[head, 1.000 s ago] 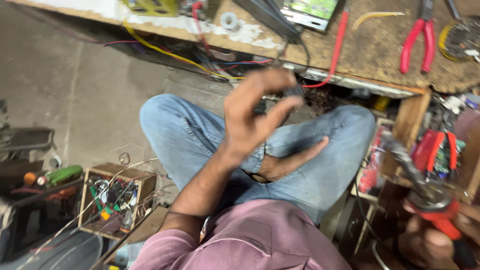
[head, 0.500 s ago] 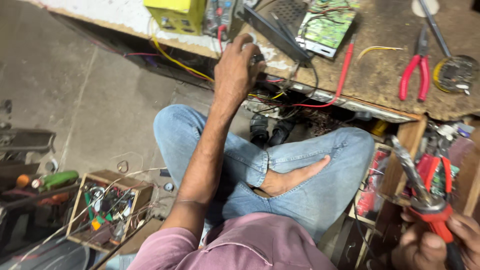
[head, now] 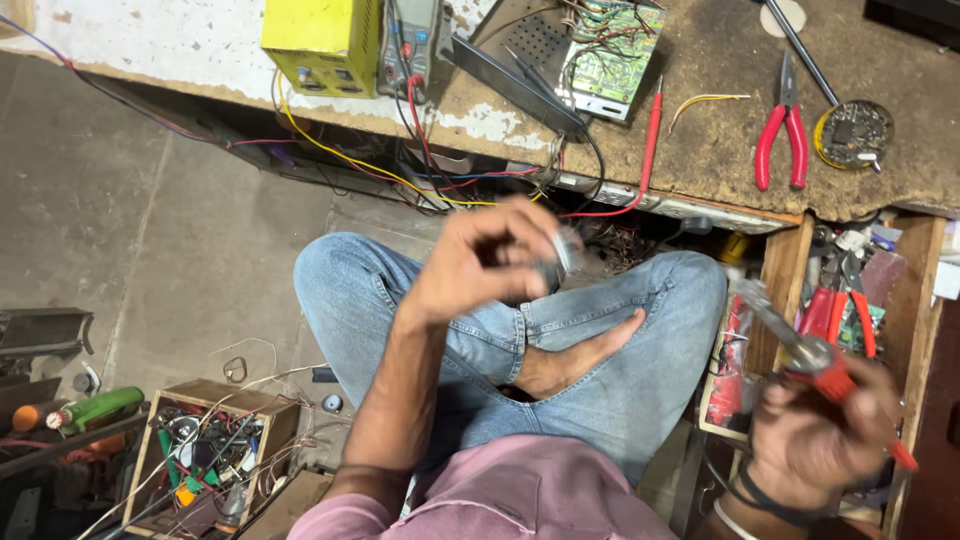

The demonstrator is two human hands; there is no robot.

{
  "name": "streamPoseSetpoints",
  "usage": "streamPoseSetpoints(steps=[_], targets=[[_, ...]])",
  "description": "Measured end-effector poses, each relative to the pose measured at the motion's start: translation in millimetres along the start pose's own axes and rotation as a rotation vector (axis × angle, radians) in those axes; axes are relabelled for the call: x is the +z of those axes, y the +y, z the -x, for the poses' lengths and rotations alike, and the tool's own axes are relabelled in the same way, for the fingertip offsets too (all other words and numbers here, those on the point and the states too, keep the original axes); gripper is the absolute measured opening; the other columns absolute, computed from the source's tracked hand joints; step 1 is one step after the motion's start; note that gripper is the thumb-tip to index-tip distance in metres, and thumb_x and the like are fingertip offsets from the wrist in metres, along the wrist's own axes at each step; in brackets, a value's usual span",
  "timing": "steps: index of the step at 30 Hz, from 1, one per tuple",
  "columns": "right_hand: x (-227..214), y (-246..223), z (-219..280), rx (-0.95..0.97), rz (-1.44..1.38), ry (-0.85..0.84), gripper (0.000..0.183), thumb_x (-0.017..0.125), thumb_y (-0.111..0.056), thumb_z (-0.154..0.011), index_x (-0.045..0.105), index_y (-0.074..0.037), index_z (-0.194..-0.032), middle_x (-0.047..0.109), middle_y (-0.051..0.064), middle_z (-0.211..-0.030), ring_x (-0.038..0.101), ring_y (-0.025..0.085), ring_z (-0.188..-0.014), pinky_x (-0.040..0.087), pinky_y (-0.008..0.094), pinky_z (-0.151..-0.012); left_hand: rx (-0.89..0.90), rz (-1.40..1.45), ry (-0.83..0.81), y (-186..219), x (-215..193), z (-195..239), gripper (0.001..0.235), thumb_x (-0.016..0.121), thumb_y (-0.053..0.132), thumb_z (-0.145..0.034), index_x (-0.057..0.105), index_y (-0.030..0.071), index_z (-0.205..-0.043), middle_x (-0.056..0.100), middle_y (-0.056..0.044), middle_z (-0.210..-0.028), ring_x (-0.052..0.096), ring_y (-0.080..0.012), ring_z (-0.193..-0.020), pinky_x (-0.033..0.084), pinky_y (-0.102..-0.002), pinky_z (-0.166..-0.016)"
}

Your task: The person sits on the floor and uses a soldering iron to attach wires to a small black electronic component. They handle solder wire and the component, then place the soldered part on the workbench.

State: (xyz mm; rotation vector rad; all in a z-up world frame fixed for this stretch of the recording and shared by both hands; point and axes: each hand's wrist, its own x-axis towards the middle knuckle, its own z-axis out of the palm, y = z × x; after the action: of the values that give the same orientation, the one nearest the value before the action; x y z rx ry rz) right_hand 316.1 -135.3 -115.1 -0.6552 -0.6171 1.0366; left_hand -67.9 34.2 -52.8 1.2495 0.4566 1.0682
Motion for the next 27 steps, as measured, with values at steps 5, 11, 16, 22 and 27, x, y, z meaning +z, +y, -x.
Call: streamPoseSetpoints(steps=[5,11,16,22,27], targets=[[-10.1,12.8,-9.2,0.22,-0.214,-0.093,0.028,0.062,-0.017,-0.109,0.068,0.009,-0.118,0.075,0.027,-0.1,0.072,0.029,-0.074,0.06,0.031,-0.065,-0.063,0.251,-0.155,18.3,28.0,16.5,0.03,0.09,0.009,-0.085,0.074,-0.001,-0.11,0.068,-0.011,-0.123,0.07,-0.0176,-0.111,0.059,-0.03,-0.1],[-1.0,12.3,-0.9,0.345,-0.363,-0.082,0.029,0.064,-0.018,-0.106,0.072,0.008,-0.117,0.076,0.024,-0.103,0.074,0.029,-0.078,0.06,0.032,-0.068,-0.029,0.068,-0.188,35.4,34.0,19.4,0.031,0.09,0.007,-0.083,0.076,-0.001,-0.11,0.07,-0.013,-0.116,0.072,-0.0178,-0.107,0.061,-0.031,-0.097],[5.7,14.9,-1.3,0.377,-0.403,-0.066,0.027,0.065,-0.017,-0.106,0.072,0.008,-0.115,0.076,0.023,-0.105,0.074,0.028,-0.083,0.06,0.032,-0.067,-0.055,0.107,-0.216,39.6,40.4,14.1,0.03,0.09,0.006,-0.085,0.076,0.002,-0.111,0.069,-0.012,-0.118,0.071,-0.0175,-0.112,0.061,-0.031,-0.102],[4.7,16.3,-2.4,0.375,-0.385,-0.093,0.03,0.065,-0.018,-0.108,0.072,0.009,-0.118,0.077,0.023,-0.104,0.075,0.028,-0.081,0.059,0.031,-0.066,-0.01,0.01,-0.253,41.3,40.5,8.8,0.028,0.091,0.006,-0.086,0.076,0.003,-0.11,0.07,-0.01,-0.118,0.071,-0.017,-0.113,0.059,-0.03,-0.102],[2.3,16.4,-3.2,0.373,-0.385,-0.087,0.03,0.065,-0.02,-0.11,0.071,0.009,-0.119,0.077,0.023,-0.105,0.075,0.027,-0.083,0.059,0.032,-0.067,-0.019,0.013,-0.257,40.4,40.7,6.8,0.028,0.091,0.007,-0.086,0.076,0.003,-0.11,0.07,-0.01,-0.118,0.071,-0.0171,-0.113,0.059,-0.03,-0.102]])
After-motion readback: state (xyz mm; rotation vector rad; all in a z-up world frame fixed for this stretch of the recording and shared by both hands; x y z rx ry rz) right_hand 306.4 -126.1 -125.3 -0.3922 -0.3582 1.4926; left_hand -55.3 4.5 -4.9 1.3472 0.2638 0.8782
